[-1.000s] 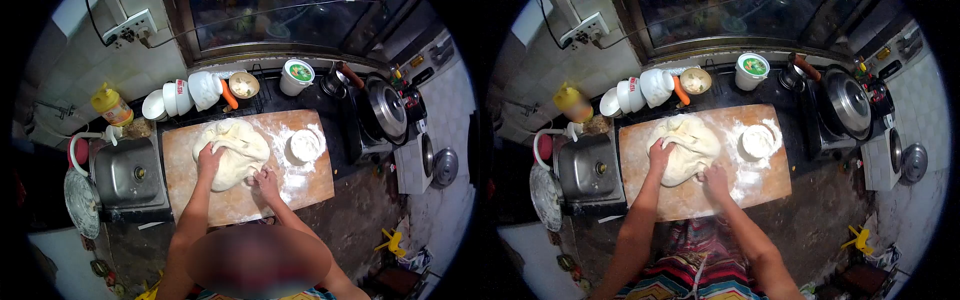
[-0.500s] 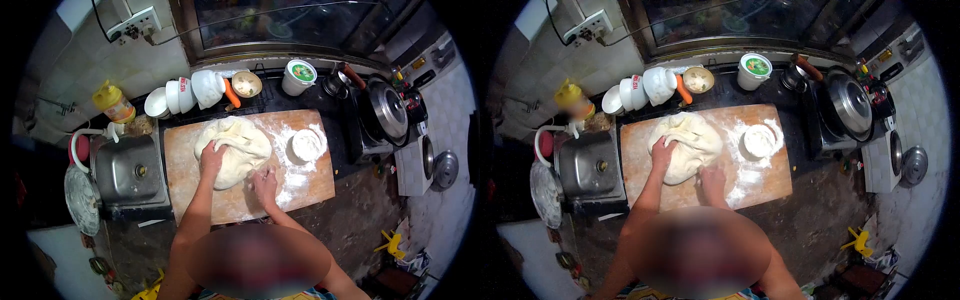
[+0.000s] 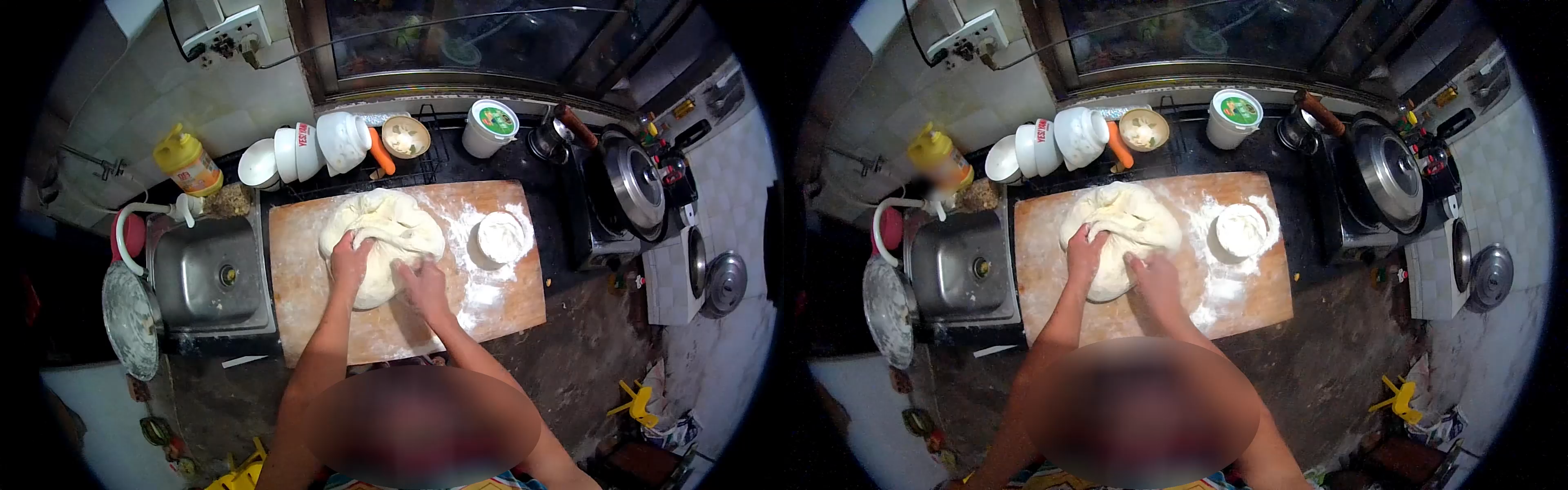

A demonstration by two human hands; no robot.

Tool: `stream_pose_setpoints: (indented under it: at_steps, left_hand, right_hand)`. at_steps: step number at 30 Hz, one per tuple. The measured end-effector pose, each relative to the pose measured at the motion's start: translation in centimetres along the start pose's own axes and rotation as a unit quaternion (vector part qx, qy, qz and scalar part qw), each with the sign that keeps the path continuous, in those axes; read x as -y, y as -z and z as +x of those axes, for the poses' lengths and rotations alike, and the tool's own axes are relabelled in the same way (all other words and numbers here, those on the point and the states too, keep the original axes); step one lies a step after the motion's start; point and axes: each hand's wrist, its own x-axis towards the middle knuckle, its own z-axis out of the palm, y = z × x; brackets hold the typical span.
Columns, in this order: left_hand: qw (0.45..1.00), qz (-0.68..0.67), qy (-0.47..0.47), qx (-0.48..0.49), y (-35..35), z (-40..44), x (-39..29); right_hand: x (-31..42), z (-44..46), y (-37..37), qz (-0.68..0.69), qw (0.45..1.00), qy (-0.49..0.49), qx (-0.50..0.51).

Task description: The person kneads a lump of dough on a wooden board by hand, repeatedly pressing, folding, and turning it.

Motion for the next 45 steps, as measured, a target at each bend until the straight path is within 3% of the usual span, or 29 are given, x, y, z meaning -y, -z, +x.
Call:
stream_pose_setpoints:
  at_steps: [2, 5, 8, 11, 14, 17, 21, 22, 25, 26, 29, 31, 33, 34, 35, 37, 38, 39, 41, 42, 45]
  left_hand:
    - [1.000, 0.019, 0.003, -0.015, -0.3, 0.2, 1.1]
    - [0.999, 0.024, 0.002, -0.028, 0.0, -0.8, -0.6]
    - [1.000, 0.012, 0.000, -0.003, 0.4, -2.3, -0.5]
    - [0.991, -0.126, -0.005, -0.036, 0.2, -5.8, 1.3]
    - [0.998, -0.026, -0.041, -0.034, 1.3, -8.5, -4.4]
    - [0.993, -0.015, -0.080, -0.089, -1.3, -7.0, -4.6]
    - [0.901, 0.285, -0.204, -0.256, -1.8, -2.1, -2.9]
    - [0.898, 0.289, -0.194, -0.268, -1.9, -0.3, -1.9]
    - [0.906, 0.313, -0.150, -0.243, -1.6, 4.1, -0.3]
    - [0.902, 0.324, -0.159, -0.237, -1.4, 5.3, -0.3]
    - [0.937, 0.278, -0.132, -0.164, -0.8, 7.1, 0.3]
    - [0.933, 0.306, -0.124, -0.145, -0.4, 6.8, 0.3]
    - [0.967, 0.253, 0.006, 0.003, 1.8, 6.2, -0.9]
    - [0.981, 0.154, 0.010, 0.117, 4.4, 5.7, -1.0]
    - [0.970, 0.159, -0.039, 0.181, 6.4, 4.1, -2.0]
    - [0.928, 0.160, -0.141, 0.305, 9.8, 0.5, -5.8]
    - [0.929, 0.007, -0.042, 0.368, 10.6, -0.5, -6.8]
    - [0.948, -0.068, 0.004, 0.310, 10.0, -1.1, -7.1]
    - [0.956, -0.209, 0.095, 0.185, 8.6, -2.2, -7.7]
    - [0.999, 0.029, -0.043, 0.009, 5.9, -2.9, -7.7]
    - [0.917, 0.378, -0.127, 0.011, -0.2, -6.0, -5.1]
  right_hand:
    - [-1.1, 1.7, -1.6, -0.090, 0.994, 0.059, -0.009]
    - [-2.3, 2.6, -2.1, -0.077, 0.995, 0.058, -0.014]
    - [-3.1, 2.4, 1.6, -0.042, 0.988, 0.108, 0.106]
    - [-0.1, 2.0, 6.4, -0.093, 0.984, 0.104, 0.113]
    - [4.8, 3.4, 6.4, -0.120, 0.987, 0.074, 0.075]
    - [5.4, 7.0, 1.4, -0.149, 0.944, 0.294, -0.022]
    - [4.6, 11.5, -3.8, -0.273, 0.899, 0.343, -0.004]
    - [4.5, 11.8, -4.5, -0.304, 0.899, 0.315, 0.016]
    - [5.1, 13.3, -4.8, -0.313, 0.905, 0.281, 0.061]
    - [4.6, 13.8, -5.4, -0.313, 0.903, 0.294, 0.025]
    - [4.5, 14.6, -6.0, -0.296, 0.909, 0.294, 0.011]
    - [4.1, 14.3, -5.8, -0.290, 0.905, 0.311, 0.030]
    - [3.8, 14.3, -4.7, -0.254, 0.905, 0.339, 0.043]
    - [3.9, 14.2, -3.1, -0.200, 0.908, 0.354, 0.099]
    - [3.9, 13.7, -1.5, -0.143, 0.907, 0.366, 0.154]
    - [2.9, 9.8, 1.2, -0.098, 0.873, 0.459, 0.132]
    - [1.8, 7.4, 2.7, -0.096, 0.858, 0.488, 0.128]
    - [0.6, 5.0, 4.0, -0.095, 0.843, 0.515, 0.123]
    - [-1.1, 0.6, 5.4, -0.122, 0.863, 0.475, 0.120]
    - [-1.8, -0.9, 6.0, -0.131, 0.868, 0.455, 0.147]
    - [-3.3, -3.0, 7.9, -0.109, 0.867, 0.457, 0.165]
